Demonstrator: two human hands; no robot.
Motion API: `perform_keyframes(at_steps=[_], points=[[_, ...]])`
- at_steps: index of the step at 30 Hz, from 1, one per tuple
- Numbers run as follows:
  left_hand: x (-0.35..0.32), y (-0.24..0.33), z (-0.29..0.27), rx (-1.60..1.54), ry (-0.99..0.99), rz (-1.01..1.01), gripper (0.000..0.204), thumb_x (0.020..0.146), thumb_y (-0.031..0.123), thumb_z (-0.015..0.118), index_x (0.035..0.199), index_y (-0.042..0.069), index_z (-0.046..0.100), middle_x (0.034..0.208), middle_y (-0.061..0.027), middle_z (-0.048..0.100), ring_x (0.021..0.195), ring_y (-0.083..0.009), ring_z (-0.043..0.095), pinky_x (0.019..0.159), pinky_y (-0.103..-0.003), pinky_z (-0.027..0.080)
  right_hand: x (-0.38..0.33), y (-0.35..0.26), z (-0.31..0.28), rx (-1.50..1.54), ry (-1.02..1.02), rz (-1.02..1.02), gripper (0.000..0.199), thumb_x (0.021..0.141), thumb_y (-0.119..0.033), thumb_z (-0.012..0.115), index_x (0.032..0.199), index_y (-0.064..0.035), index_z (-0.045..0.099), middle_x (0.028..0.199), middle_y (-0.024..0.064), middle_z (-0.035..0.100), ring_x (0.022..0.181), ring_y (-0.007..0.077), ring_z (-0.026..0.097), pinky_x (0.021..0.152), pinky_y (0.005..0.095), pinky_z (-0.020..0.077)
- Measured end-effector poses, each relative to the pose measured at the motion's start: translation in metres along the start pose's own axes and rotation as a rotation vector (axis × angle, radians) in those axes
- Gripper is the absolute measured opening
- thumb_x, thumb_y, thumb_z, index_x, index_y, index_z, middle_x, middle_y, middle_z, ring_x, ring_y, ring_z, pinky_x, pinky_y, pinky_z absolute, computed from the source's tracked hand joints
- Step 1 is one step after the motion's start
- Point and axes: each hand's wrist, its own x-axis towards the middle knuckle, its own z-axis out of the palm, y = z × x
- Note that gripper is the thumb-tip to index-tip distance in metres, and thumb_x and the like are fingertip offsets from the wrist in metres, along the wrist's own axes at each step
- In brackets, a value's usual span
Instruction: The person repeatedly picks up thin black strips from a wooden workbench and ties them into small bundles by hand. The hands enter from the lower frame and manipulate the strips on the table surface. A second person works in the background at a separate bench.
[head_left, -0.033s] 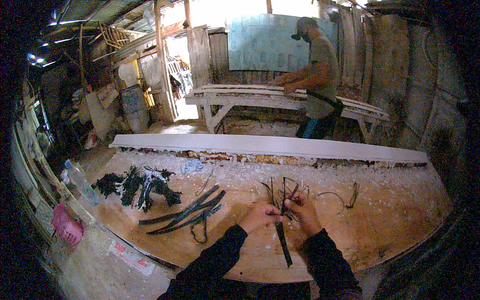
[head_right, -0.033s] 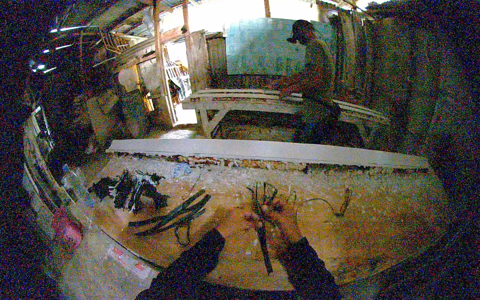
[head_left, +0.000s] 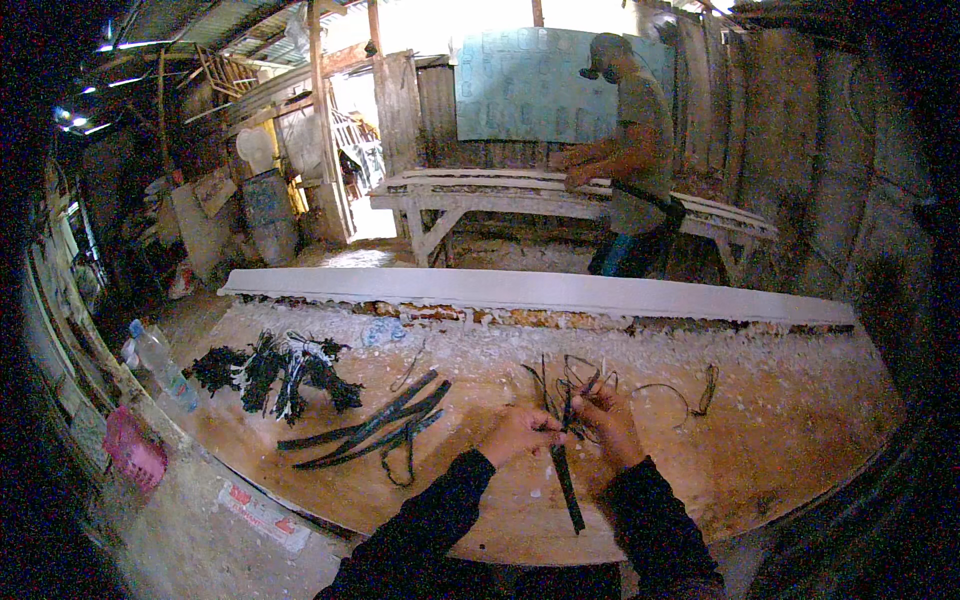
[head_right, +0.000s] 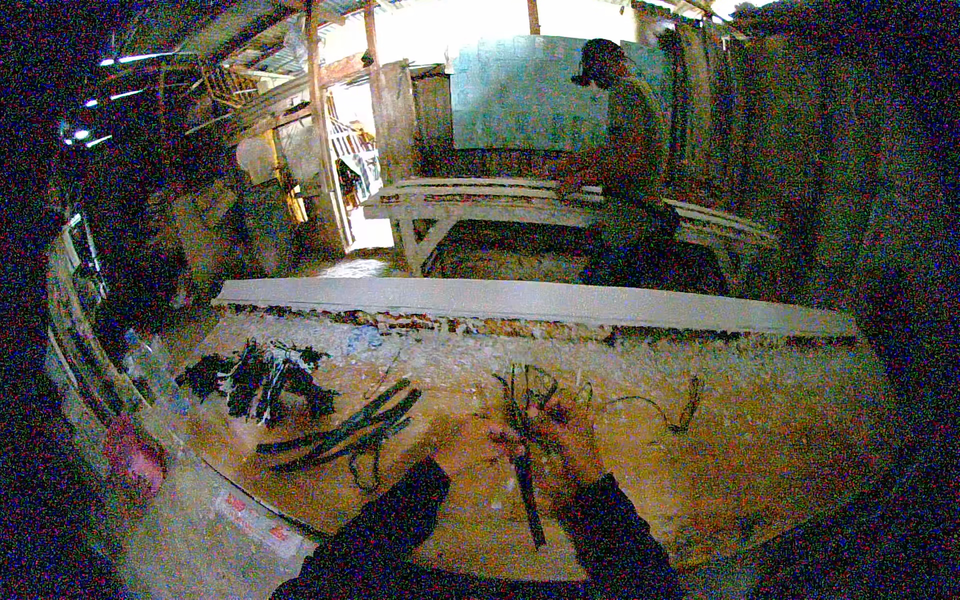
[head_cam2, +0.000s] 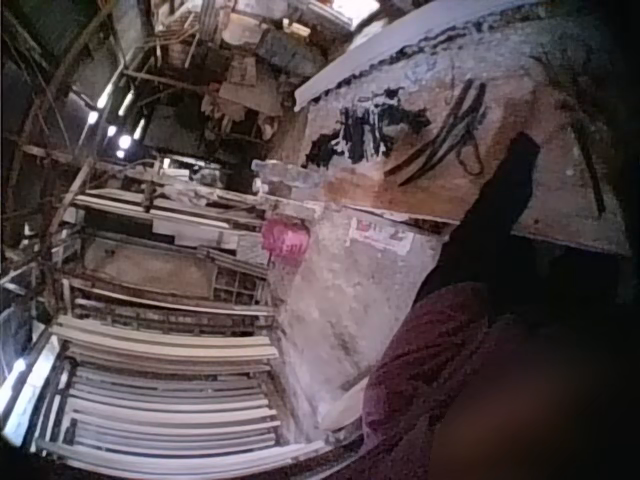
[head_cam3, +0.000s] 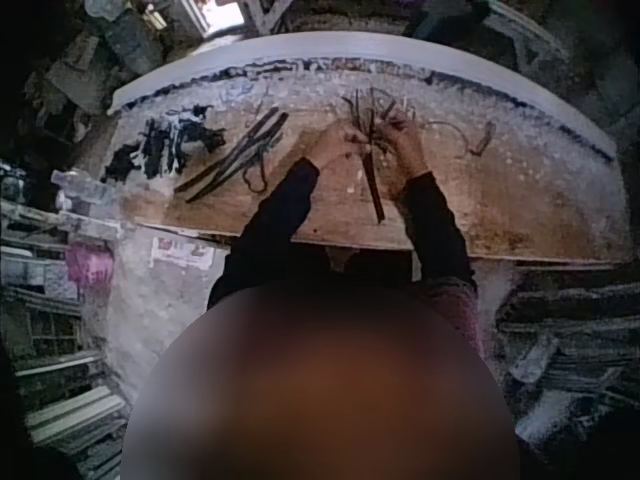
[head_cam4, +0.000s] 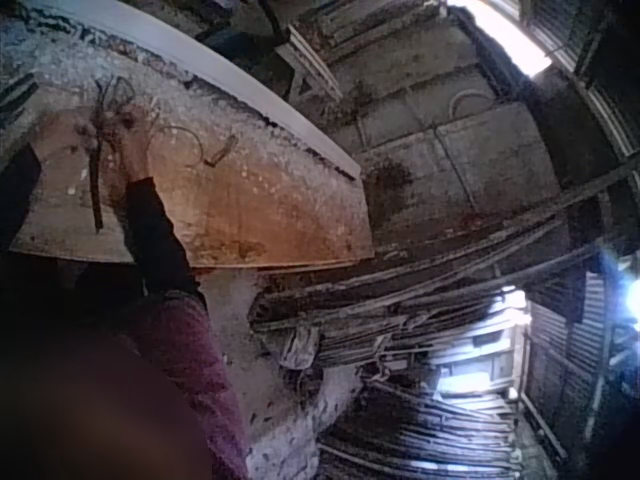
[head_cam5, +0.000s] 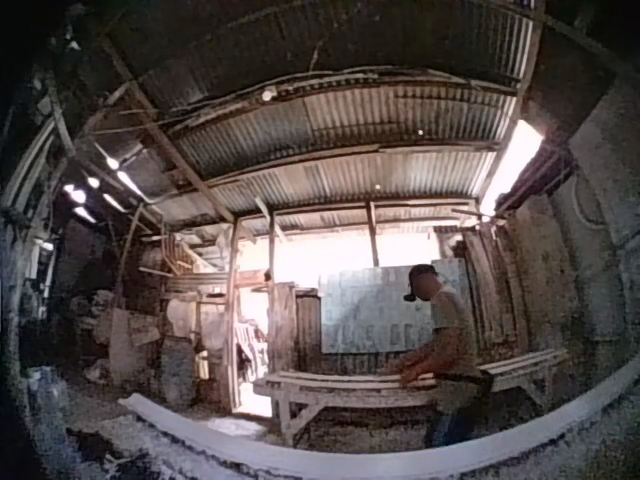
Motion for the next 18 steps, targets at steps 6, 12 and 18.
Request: perform_keyframes(at_steps=[6,12,18], points=[[0.002,0.0,0.002,0.238,-0.013,0.05,0.015,0.071,0.014,0.067,0.077,0.002,0.061,0.069,-0.0029,0.06,0.06,-0.0086,0.054,0.053,-0.024,0.045,0.006,-0.008,-0.011,0.198,0.044,0.025,0.017,0.077,-0.018,0.059,0.091,-0.008,0.055,0.09,-0.0007,0.057,0.087,0.0126,0.051,0.076,0.0292,0.0402],[0.002,-0.004,0.004,0.265,-0.046,0.073,0.014,0.069,0.012,0.068,0.076,0.002,0.061,0.073,-0.0052,0.062,0.072,-0.0126,0.058,0.07,-0.027,0.046,0.009,-0.014,-0.026,0.382,-0.012,-0.055,0.027,0.078,-0.018,0.056,0.103,-0.0084,0.052,0.099,0.0002,0.055,0.095,0.0142,0.048,0.077,0.0322,0.0405],[-0.002,0.005,0.004,0.297,-0.021,0.107,0.016,0.069,0.014,0.069,0.076,0.002,0.061,0.073,-0.0035,0.062,0.07,-0.0111,0.057,0.067,-0.026,0.045,0.014,-0.01,-0.028,0.345,-0.05,-0.075,0.034,0.079,-0.017,0.057,0.11,-0.0064,0.05,0.099,-0.0005,0.053,0.09,0.014,0.05,0.076,0.0287,0.0405]])
